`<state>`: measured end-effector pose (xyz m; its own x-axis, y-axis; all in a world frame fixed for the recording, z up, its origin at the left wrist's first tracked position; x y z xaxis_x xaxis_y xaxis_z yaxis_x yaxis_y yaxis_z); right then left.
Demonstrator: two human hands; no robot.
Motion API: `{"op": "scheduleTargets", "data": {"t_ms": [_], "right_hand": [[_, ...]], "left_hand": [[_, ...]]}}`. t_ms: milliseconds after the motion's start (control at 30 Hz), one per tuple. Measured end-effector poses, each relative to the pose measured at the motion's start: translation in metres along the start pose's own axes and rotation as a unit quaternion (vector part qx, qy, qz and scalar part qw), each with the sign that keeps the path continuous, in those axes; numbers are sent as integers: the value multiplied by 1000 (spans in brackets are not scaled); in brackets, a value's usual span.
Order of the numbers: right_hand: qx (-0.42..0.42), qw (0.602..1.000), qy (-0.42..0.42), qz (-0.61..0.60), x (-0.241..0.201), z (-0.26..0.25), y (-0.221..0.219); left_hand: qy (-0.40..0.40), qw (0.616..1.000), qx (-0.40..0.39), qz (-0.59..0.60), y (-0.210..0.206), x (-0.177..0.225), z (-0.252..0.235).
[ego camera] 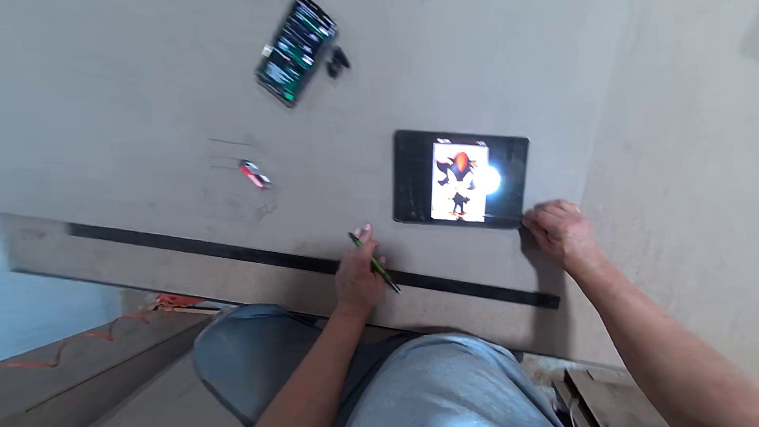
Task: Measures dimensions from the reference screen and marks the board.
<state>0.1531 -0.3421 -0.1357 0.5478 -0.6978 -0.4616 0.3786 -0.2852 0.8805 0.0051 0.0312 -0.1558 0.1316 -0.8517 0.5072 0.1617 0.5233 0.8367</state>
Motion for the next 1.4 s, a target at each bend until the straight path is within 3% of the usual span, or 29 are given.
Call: {"op": "scheduleTargets", "data": {"t_ms": [133, 233, 300, 400, 533, 633, 900, 1033, 1167, 1400], "right_hand": [[-3, 1000, -5, -22, -31, 5, 8], [-58, 991, -17, -123, -64, 6, -14], [-106, 971, -32, -214, -93, -8, -30], [-145, 948, -54, -277, -134, -48, -56], [-226, 934, -123, -247, -186, -136, -77], [-282, 929, -133, -202, -221, -213, -92], [-325, 920, -141, -165, -268, -374, -128], [-352, 920, -133, -105, -284, -424, -136], [-365, 920, -131, -60, -308, -454, -143], [-381, 909, -150, -74, -323, -469, -146]], "left_hand": [[31, 999, -7, 28, 8, 0, -3], [51, 997, -32, 57, 13, -8, -5], [33, 995, -55, 75, 15, -14, -7], [-16, 993, -15, 114, 34, -26, -5], [-52, 990, 104, 79, 81, -61, -13], [-47, 988, 142, 27, 117, -105, -36], [183, 968, 173, 10, 181, -254, -95], [157, 975, 156, -3, 190, -271, -113], [91, 990, 85, -64, 190, -271, -135], [59, 985, 137, -92, 192, -290, -139]]}}
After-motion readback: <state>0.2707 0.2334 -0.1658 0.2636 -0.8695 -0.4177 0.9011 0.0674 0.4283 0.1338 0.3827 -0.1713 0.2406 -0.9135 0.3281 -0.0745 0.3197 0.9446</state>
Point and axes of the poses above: each hand's wrist, its own z-axis away from the middle knuckle, its own y-axis out of the back of the hand, x = y × z, the point moved 7 cm from there along -z, towards the middle knuckle, and after that the axes turned 11 degrees about -x, right-handed, at the moved point
